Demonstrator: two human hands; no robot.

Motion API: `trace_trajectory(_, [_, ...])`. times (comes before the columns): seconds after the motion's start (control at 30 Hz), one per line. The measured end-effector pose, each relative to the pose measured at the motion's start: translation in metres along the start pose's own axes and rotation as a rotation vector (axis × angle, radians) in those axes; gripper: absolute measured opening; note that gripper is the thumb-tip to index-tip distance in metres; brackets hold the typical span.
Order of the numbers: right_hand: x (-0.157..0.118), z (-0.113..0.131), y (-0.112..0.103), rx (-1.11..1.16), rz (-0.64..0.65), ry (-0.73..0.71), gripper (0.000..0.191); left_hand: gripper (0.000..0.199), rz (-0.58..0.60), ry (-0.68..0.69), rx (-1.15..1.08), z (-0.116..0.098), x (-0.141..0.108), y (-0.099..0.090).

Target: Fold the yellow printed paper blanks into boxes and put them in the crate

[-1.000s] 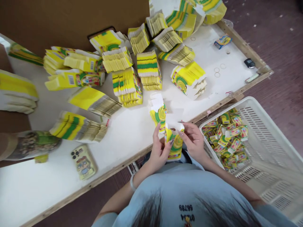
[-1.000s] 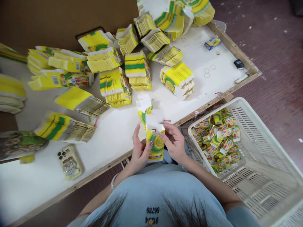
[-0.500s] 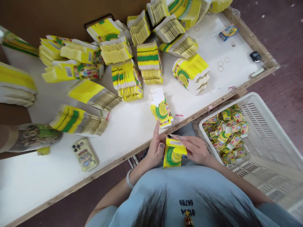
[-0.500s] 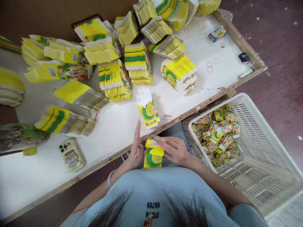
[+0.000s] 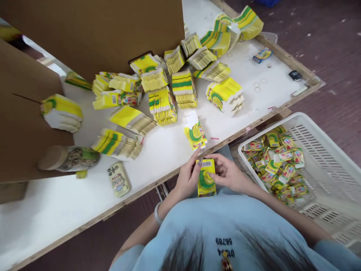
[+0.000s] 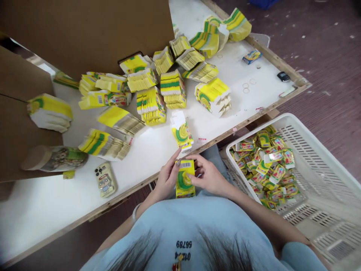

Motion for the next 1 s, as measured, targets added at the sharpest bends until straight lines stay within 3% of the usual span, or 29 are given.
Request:
trace_trajectory(0.17, [-0.005,0.007,0.003,0.023,-0.02,-0.081,0.053,0.054,-0.047,0.059,-0.005,-0.009,-0.006,0.003])
trace_trajectory(0.33, [-0.006,0.016,-0.002,0.057,-0.035,-0.174,0.049,0.054,-0.013,0.099,0.052,-0.017,-0.002,0.005])
trace_trajectory(0.53, [-0.002,0.015,-0.01,0.17,0.131,-0.174,0.053,0.059,-0.086,0.075,0.064,-0.022,-0.004,0.011])
trace_trajectory(0.6, [0.003,0.008,-0.012,0.189,0.107,-0.158,0.049,0.063,-0.084,0.056,0.05,-0.021,0.001,0.016])
trace_trajectory(0.67, [0.007,0.003,-0.021,0.154,0.012,-0.164,0.044,0.065,-0.098,0.011,0.128,-0.018,0.016,0.017])
trace_trajectory(0.73, [0.006,0.002,-0.045,0.03,-0.131,-0.222,0.041,0.065,-0.196,-0.09,0.349,-0.012,0.041,0.009])
trace_trajectory(0.87, [-0.03,0.019,-0.127,-0.613,-0.665,-0.373,0.036,0.081,-0.454,-0.336,0.733,0.003,0.103,-0.022])
trace_trajectory(0.93, [-0.053,0.025,-0.155,-0.953,-0.907,-0.322,0.04,0.074,-0.429,-0.415,0.804,0.011,0.129,-0.031])
trace_trajectory(1.0, [-0.06,0.023,-0.161,-1.12,-0.994,-0.258,0.045,0.054,-0.353,-0.458,0.852,0.019,0.143,-0.038])
Point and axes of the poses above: each hand's wrist, its own x-axis towards the middle knuckle, its own y-axis out of the palm, z = x × y, the point moved 4 cm from there along x, towards the middle knuckle, and after that the axes turned 6 degrees about -y, right-handed, at the moved point
